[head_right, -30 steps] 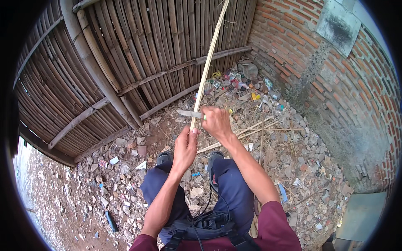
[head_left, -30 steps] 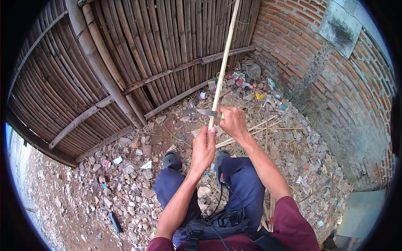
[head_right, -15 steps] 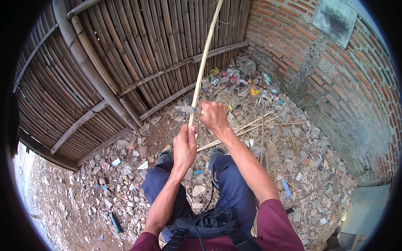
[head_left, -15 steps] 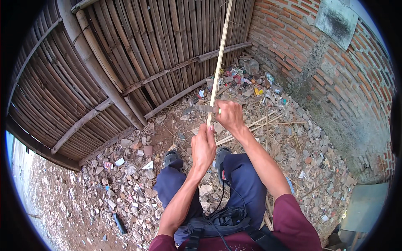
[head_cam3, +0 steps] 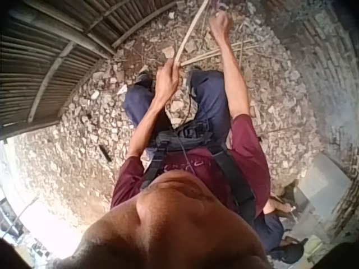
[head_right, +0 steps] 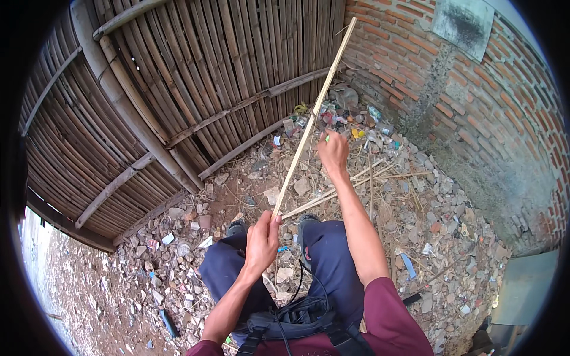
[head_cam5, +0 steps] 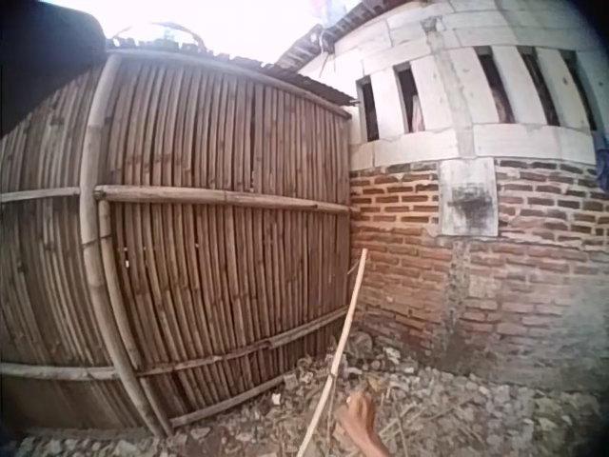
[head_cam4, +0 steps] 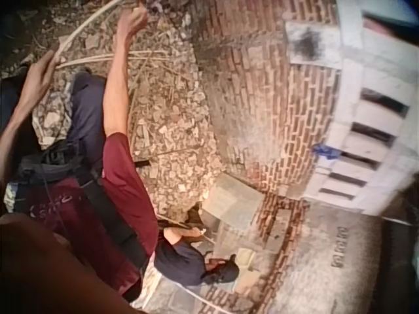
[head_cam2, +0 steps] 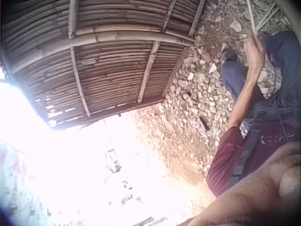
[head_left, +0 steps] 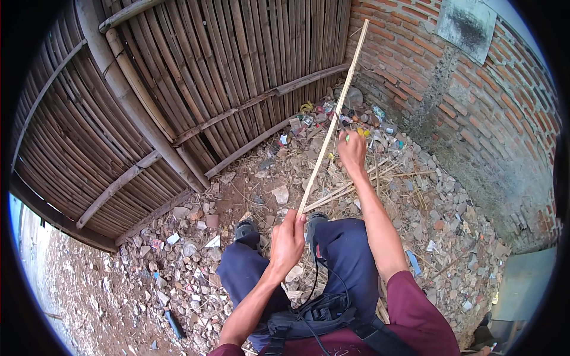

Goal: The person uses a knife to shave the surface and sharpen the end of a long bamboo stick by hand. They repeat the shaving motion along the length of the stick several times.

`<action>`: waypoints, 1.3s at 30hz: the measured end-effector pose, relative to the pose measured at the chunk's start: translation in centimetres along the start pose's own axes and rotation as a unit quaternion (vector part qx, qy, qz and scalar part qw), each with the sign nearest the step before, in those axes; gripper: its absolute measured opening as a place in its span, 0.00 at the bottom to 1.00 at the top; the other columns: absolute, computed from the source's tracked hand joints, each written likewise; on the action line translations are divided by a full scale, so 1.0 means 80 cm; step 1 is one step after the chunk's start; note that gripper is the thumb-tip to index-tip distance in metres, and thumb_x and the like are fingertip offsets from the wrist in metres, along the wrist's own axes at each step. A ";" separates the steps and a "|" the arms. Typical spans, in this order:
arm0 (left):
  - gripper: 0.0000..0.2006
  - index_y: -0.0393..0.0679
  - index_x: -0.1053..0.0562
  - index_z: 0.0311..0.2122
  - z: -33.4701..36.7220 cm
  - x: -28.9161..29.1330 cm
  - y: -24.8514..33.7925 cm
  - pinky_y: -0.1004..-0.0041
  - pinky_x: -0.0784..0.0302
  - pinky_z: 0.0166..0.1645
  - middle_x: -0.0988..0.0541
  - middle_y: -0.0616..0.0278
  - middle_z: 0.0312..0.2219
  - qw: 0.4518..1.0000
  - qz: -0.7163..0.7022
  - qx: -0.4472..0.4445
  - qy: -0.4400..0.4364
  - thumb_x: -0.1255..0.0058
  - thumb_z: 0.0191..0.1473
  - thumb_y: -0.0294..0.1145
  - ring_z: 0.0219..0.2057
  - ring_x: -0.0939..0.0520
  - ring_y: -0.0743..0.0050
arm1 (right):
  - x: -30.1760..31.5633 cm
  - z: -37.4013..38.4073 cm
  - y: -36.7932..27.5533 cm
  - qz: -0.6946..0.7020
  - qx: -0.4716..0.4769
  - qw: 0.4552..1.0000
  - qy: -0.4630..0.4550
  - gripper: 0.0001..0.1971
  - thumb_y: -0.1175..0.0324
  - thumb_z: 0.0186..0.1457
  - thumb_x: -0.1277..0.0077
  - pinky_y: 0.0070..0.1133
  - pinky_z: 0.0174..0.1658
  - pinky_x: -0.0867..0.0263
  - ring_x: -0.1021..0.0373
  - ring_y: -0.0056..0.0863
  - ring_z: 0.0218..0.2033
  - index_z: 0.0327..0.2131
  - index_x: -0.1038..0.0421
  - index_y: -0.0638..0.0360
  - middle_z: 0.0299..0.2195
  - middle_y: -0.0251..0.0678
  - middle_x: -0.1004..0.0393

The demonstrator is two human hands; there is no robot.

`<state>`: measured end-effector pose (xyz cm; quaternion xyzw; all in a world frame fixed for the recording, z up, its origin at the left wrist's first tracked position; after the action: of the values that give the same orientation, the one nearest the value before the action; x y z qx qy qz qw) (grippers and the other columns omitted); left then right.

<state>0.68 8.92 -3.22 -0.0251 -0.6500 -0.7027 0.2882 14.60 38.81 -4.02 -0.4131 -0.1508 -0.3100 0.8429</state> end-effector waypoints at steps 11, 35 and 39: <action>0.17 0.35 0.27 0.38 0.017 -0.007 0.010 0.64 0.33 0.28 0.30 0.59 0.18 0.999 -0.042 -0.010 -0.015 0.55 0.74 0.39 0.20 0.30 0.73 | 0.042 0.017 -0.084 0.639 -0.213 0.696 -0.247 0.26 0.62 0.65 0.67 0.14 0.16 0.55 0.53 0.10 0.12 0.56 0.25 0.66 0.26 0.28 0.27; 0.23 0.34 0.29 0.50 0.109 0.021 0.006 0.67 0.21 0.42 0.19 0.56 0.33 0.988 0.017 -0.046 -0.147 0.56 0.74 0.50 0.33 0.18 0.70 | 0.048 -0.016 -0.102 0.557 -0.143 0.786 -0.225 0.15 0.58 0.70 0.47 0.12 0.19 0.58 0.51 0.04 0.15 0.49 0.21 0.58 0.31 0.22 0.26; 0.21 0.40 0.30 0.38 0.104 -0.006 -0.009 0.75 0.35 0.25 0.33 0.72 0.21 0.977 -0.153 0.008 -0.152 0.61 0.77 0.48 0.19 0.34 0.84 | 0.044 -0.019 -0.102 0.477 -0.166 0.820 -0.268 0.20 0.54 0.71 0.50 0.13 0.20 0.57 0.49 0.04 0.16 0.52 0.19 0.58 0.26 0.19 0.30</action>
<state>-2.10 16.79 -2.81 -0.0296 -0.6880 -0.7211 0.0756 11.99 32.41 1.77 -0.6342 -0.1013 0.2336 0.7301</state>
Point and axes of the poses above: each hand's wrist, its own z-axis towards the middle knuckle, its own x-axis out of the back of the hand, y = z × x, the point moved 1 cm from there along z, towards the middle knuckle
